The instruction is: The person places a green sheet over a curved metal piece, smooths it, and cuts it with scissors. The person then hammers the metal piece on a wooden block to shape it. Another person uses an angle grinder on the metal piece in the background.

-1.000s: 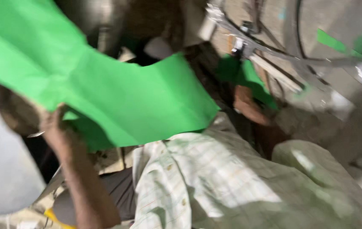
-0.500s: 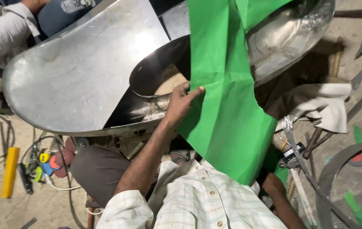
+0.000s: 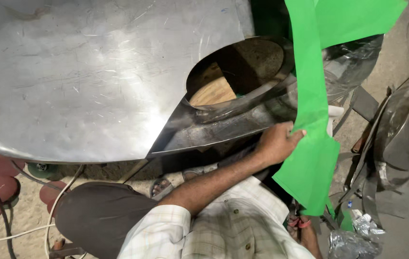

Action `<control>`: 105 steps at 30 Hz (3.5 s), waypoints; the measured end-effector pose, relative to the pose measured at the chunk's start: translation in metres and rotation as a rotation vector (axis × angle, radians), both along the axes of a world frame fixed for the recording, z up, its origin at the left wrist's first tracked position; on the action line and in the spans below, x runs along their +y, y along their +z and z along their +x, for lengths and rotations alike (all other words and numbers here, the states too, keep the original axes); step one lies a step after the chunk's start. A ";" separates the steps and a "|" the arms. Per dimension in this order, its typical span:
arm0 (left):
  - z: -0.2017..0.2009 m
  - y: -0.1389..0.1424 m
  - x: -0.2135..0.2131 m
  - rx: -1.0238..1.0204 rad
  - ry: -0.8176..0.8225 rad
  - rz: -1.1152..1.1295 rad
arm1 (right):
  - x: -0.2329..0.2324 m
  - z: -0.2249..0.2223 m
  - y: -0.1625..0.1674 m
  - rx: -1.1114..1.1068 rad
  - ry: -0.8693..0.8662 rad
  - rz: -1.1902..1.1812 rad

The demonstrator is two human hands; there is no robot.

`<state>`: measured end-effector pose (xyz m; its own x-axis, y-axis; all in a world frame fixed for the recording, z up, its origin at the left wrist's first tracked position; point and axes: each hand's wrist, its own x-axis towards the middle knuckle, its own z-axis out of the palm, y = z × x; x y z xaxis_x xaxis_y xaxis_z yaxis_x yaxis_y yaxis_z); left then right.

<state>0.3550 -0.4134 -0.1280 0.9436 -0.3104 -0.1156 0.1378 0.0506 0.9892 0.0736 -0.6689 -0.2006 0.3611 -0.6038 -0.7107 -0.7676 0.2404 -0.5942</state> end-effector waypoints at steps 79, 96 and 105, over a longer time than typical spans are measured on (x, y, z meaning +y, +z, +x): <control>-0.144 -0.068 0.005 0.493 -0.201 -0.134 | -0.021 -0.089 -0.006 -0.438 0.893 0.358; -0.147 -0.064 0.005 0.493 -0.201 -0.186 | -0.017 -0.082 0.009 -0.519 0.970 0.292; -0.147 -0.063 0.004 0.472 -0.212 -0.168 | -0.017 -0.085 0.009 -0.514 0.951 0.252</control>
